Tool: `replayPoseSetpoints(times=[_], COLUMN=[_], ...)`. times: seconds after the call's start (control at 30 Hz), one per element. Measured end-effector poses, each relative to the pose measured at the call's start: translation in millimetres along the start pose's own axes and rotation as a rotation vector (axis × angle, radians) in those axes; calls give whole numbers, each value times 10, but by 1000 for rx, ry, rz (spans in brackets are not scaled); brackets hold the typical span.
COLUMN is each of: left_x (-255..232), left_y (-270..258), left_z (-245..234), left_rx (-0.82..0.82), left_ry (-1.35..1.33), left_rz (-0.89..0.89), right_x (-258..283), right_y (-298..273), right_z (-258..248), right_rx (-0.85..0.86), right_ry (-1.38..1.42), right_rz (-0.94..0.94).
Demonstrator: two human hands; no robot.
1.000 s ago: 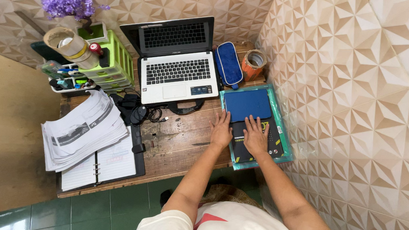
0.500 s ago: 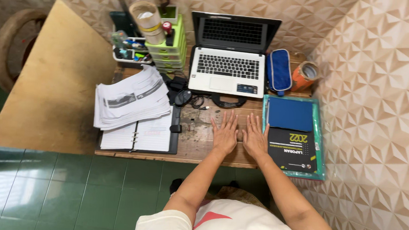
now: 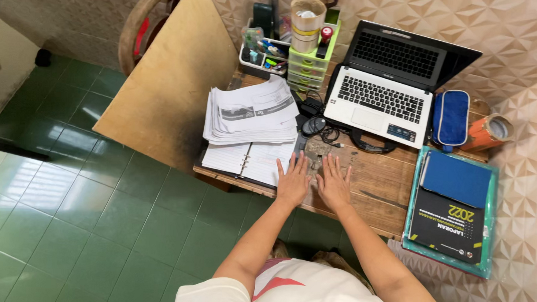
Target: The person organizes stationery items on a cluttered desk. They sort through loose papers, highlighters, and folders, then stack envelopes, notebooks, and books into neat piles.
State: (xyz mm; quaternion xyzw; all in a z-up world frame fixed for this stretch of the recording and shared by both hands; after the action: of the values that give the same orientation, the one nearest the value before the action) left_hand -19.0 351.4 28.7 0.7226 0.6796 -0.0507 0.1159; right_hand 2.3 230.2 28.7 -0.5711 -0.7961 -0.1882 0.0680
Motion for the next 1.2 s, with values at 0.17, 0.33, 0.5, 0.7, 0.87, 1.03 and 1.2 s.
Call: replayPoseSetpoints(times=[0.17, 0.33, 0.5, 0.7, 0.87, 1.03, 1.2], left_x=[739, 1308, 1744, 2122, 2196, 2222, 2229], left_y=[-251, -387, -419, -441, -426, -411, -411], left_z=[-44, -35, 9, 183, 256, 239, 216], left_rx=[60, 142, 188, 267, 280, 321, 318], left_ry=[38, 25, -9, -150, -289, -315, -333], left_rz=[-84, -147, -192, -261, -253, -246, -236], right_x=[428, 593, 624, 426, 253, 279, 184], right_y=[27, 39, 75, 86, -3, -29, -77], right_z=[307, 530, 683, 805, 1107, 1193, 1176], right_rx=[54, 56, -50, -206, -232, -269, -281], right_ry=[77, 205, 268, 345, 724, 881, 892], right_rz=[13, 143, 224, 467, 890, 1032, 1119])
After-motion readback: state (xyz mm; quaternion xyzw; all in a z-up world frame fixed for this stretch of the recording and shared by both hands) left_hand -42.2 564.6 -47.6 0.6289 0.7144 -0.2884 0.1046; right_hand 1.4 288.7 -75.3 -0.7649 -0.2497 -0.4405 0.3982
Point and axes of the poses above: each hand's wrist, its own y-axis towards the middle knuckle, its own z-axis out of the palm, x = y × z, the point moved 10 cm from there along y, towards the middle knuckle, and after that the axes turned 10 degrees about -x, right-handed, at the moved point
